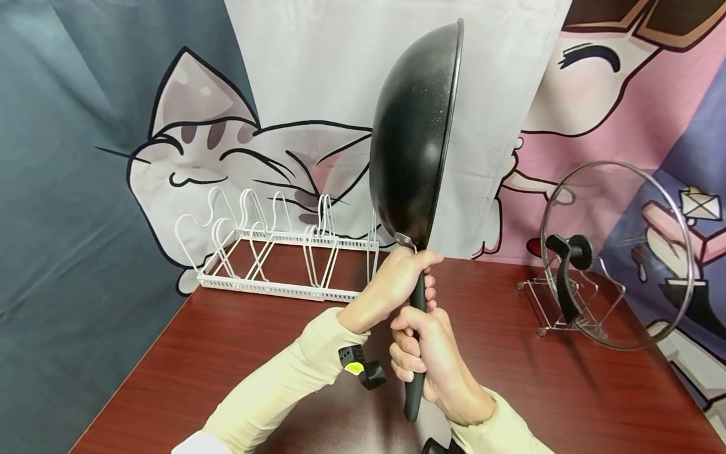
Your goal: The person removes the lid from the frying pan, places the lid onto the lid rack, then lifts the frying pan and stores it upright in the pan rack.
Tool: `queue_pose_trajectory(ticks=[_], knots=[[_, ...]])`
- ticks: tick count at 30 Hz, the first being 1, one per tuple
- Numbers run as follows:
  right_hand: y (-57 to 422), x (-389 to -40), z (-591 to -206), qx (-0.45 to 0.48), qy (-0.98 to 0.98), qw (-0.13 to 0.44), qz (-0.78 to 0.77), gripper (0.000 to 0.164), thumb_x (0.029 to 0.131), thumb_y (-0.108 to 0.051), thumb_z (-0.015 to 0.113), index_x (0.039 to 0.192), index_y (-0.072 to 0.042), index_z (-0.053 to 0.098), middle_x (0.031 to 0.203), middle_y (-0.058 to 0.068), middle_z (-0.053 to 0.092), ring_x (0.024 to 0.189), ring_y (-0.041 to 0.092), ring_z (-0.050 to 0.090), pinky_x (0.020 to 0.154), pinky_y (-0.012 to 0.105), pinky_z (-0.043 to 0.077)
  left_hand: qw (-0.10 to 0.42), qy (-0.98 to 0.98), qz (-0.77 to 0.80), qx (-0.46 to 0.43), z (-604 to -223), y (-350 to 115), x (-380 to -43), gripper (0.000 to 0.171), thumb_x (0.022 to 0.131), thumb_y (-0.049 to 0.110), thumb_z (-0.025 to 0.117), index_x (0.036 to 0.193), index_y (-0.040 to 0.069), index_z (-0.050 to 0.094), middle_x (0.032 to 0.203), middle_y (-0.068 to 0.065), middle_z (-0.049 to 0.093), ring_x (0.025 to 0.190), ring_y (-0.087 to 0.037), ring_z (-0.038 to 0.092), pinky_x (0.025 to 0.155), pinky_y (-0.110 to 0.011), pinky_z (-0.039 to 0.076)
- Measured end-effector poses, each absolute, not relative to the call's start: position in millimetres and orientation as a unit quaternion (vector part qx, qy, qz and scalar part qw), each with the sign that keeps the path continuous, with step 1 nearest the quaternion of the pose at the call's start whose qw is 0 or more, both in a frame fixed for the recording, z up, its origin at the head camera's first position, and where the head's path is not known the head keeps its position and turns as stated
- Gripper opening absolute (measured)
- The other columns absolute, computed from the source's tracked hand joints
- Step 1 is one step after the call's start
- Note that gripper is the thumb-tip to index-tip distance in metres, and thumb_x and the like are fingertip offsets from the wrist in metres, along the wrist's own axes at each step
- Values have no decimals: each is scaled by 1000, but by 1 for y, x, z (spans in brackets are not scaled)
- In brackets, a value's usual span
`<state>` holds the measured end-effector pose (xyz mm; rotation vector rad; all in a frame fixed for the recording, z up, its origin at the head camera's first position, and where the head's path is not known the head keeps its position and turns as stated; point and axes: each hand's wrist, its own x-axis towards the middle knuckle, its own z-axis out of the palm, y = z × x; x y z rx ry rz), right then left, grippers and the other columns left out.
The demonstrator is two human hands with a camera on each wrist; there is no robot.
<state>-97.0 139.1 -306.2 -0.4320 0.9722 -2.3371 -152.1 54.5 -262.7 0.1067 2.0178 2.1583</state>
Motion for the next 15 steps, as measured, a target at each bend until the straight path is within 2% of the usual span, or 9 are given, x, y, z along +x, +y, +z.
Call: queue_pose_trajectory(ticks=[15], knots=[[117, -98, -301, -137, 401, 282, -861, 33, 83, 2, 31, 54, -11, 37, 44, -4, 24, 31, 2, 31, 32, 18, 31, 100, 664, 740, 36, -262, 31, -153, 32, 85, 18, 55, 57, 3, 48, 47, -7, 47, 36, -18, 49, 42, -27, 48]])
